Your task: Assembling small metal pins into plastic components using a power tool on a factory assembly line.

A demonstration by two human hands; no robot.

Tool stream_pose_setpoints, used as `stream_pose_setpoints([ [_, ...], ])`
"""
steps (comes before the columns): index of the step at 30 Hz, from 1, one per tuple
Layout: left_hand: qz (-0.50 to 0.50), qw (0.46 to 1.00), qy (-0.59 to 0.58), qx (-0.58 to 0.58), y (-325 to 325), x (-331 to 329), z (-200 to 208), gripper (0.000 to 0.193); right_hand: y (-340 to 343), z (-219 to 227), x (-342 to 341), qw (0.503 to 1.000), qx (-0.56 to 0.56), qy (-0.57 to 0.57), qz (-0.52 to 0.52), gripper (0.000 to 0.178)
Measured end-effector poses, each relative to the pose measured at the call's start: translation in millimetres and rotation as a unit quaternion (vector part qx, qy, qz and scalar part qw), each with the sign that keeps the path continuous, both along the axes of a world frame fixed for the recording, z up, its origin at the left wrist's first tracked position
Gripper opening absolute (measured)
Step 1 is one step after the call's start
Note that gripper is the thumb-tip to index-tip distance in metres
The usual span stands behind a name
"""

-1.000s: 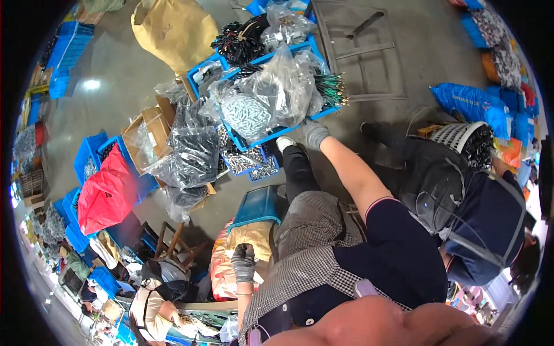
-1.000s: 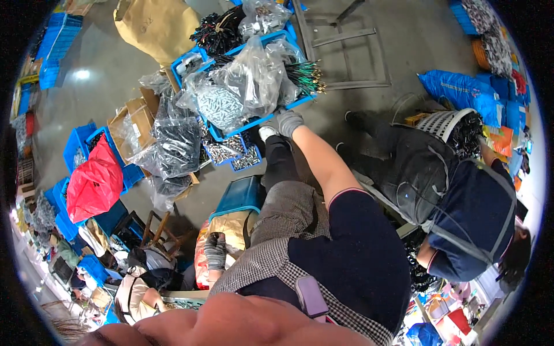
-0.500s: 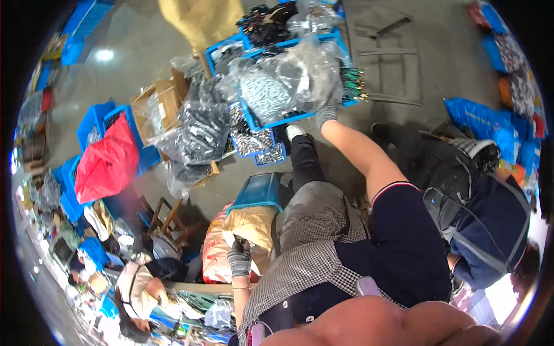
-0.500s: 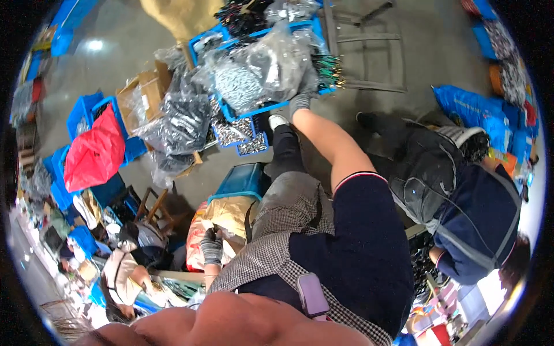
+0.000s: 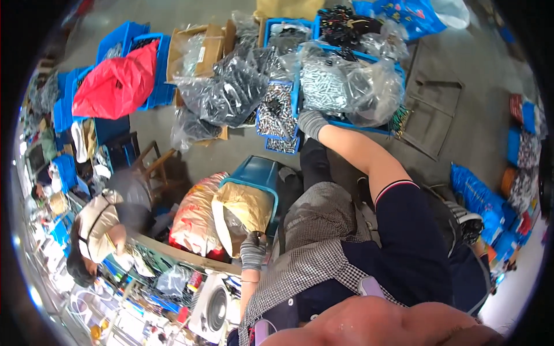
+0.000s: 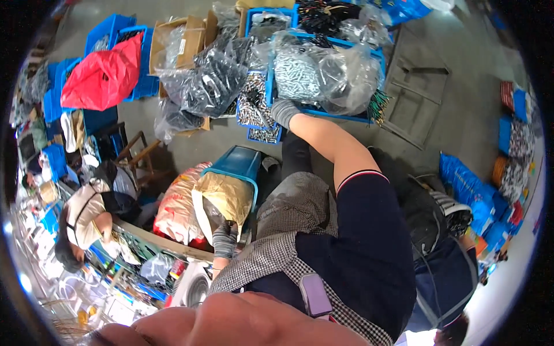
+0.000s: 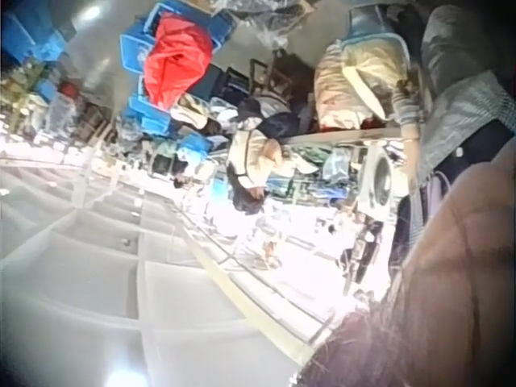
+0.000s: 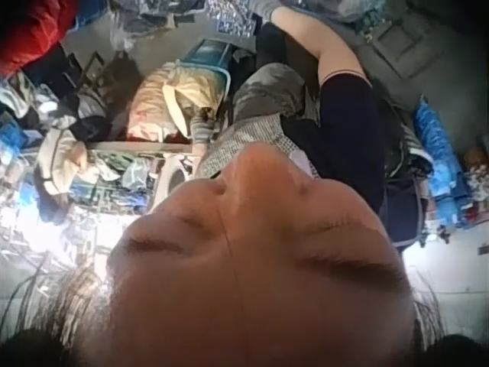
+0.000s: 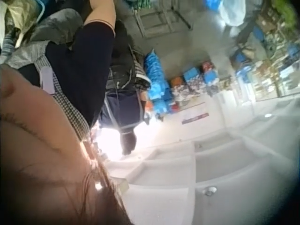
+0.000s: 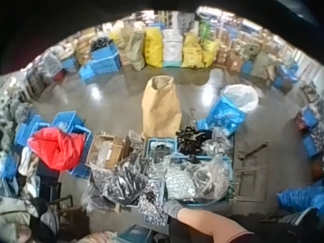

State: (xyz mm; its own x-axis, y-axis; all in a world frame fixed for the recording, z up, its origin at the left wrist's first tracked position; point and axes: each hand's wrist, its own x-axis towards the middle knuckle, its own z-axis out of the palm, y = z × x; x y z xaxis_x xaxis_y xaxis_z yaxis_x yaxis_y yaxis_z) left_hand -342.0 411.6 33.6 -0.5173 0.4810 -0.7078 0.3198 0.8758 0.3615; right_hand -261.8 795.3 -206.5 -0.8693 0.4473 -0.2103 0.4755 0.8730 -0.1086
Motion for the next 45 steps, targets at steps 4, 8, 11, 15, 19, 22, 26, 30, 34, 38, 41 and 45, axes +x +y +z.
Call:
stream_pose_setpoints([
  [4,0.044,0.999,-0.002,0.009,7.4,7.3,10.2,0.017,2.0,-2.8,15.5,0.997,0.02,-0.072,-0.001,0.02],
  [8,0.038,0.999,0.016,0.016,13.3,14.5,-1.1,0.018,22.6,-33.4,47.9,0.987,-0.055,-0.144,0.04,0.021],
  [11,0.053,0.998,0.009,-0.018,11.4,25.3,-8.1,0.021,29.8,-27.7,60.9,0.985,-0.064,-0.156,0.045,0.021],
  [15,0.019,0.999,0.008,0.031,39.1,24.5,-12.2,0.024,49.8,-54.8,104.5,0.98,-0.067,-0.185,0.024,0.023],
  [19,0.06,0.998,0.016,0.003,41.0,31.9,-6.1,0.022,29.6,-10.9,56.4,0.982,-0.134,-0.133,0.003,0.023],
  [22,0.105,0.993,0.035,0.037,63.2,32.3,4.6,0.02,42.6,-56.0,78.2,0.979,-0.098,-0.178,-0.001,0.021],
  [26,0.145,0.989,0.037,0.012,51.0,49.2,13.1,0.021,38.3,-55.7,70.7,0.977,-0.099,-0.189,0.012,0.019],
  [30,0.12,0.99,0.053,-0.046,33.8,73.9,24.7,0.022,38.4,-7.1,56.5,0.979,-0.113,-0.167,0.034,0.021],
  [34,0.216,0.975,0.03,-0.035,34.3,81.2,39.0,0.022,56.6,7.7,65.7,0.975,-0.089,-0.176,0.098,0.021],
  [38,0.254,0.965,0.052,-0.039,17.5,83.2,44.9,0.023,57.9,15.0,57.4,0.964,-0.07,-0.229,0.111,0.021],
  [41,0.256,0.964,0.042,-0.058,6.1,80.5,45.5,0.023,55.3,5.3,66.6,0.965,-0.047,-0.23,0.114,0.021],
  [45,0.255,0.963,0.068,-0.054,-17.1,76.4,25.9,0.026,60.0,5.2,60.6,0.96,-0.135,-0.231,0.085,0.022],
])
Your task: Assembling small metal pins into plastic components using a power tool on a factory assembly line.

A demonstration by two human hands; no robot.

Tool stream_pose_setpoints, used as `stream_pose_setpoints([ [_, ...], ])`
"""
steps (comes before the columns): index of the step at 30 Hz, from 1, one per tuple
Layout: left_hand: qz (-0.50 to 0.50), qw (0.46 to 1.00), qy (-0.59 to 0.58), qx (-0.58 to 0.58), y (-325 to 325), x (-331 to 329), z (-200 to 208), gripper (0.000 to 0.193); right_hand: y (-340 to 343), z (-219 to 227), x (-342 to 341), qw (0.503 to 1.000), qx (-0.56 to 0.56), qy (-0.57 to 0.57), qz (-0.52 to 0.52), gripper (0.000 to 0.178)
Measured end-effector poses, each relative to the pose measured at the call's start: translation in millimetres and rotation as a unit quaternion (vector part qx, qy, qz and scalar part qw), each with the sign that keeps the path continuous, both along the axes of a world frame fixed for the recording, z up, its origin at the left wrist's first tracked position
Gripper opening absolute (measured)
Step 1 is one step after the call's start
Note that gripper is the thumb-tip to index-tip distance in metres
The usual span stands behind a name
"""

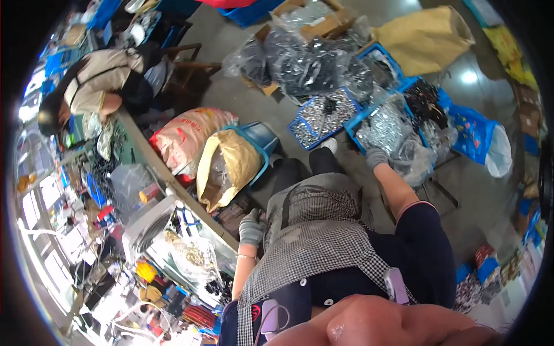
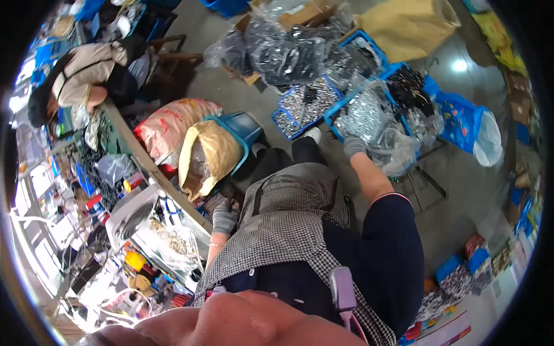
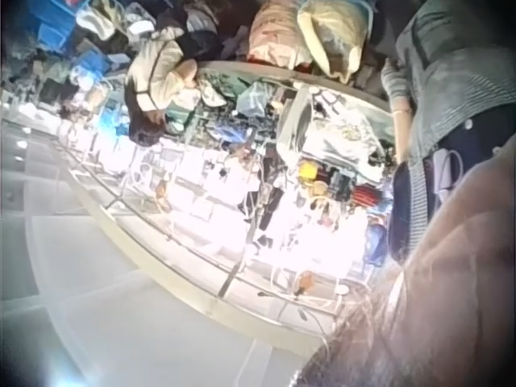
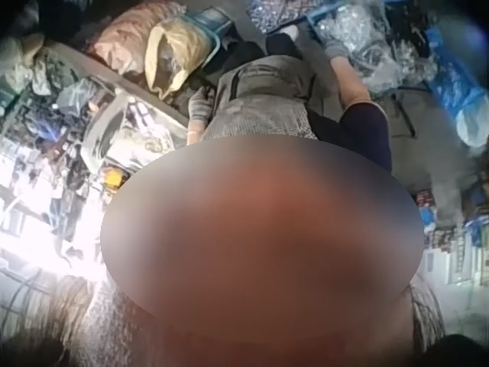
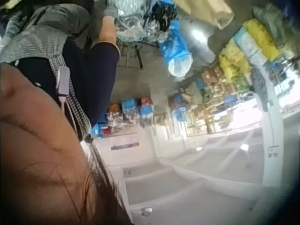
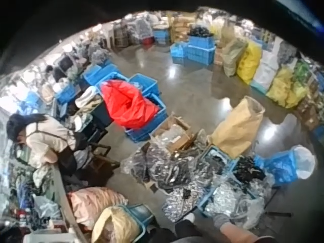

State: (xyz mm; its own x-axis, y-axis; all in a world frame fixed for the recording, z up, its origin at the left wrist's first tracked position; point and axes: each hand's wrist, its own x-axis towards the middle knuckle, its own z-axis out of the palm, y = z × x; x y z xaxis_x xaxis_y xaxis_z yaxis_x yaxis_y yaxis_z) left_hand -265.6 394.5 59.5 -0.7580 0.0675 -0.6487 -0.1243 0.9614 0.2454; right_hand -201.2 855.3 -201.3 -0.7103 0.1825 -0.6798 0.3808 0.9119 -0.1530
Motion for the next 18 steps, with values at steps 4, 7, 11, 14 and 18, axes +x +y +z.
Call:
stream_pose_setpoints([
  [4,0.012,0.999,-0.033,0.03,-14.5,-19.8,7.6,0.031,-11.2,39.6,-6.8,0.995,0.036,-0.077,0.051,0.024],
  [7,0.013,0.999,-0.045,0.016,-39.9,-34.9,0.1,0.032,-26.9,55.8,-3.8,0.992,0.071,-0.091,-0.053,0.024],
  [11,0.014,1.0,-0.013,0.019,-118.6,-43.9,-35.3,0.03,-63.8,60.6,13.2,0.992,0.051,-0.091,-0.071,0.023],
  [14,0.069,0.997,0.003,0.023,-175.6,-44.9,-65.4,0.029,-62.2,21.3,60.9,0.995,0.024,-0.098,-0.019,0.024],
  [18,0.174,0.983,-0.036,-0.045,-254.4,-0.2,-56.8,0.029,-110.2,3.6,55.7,0.993,-0.08,-0.083,-0.023,0.031],
])
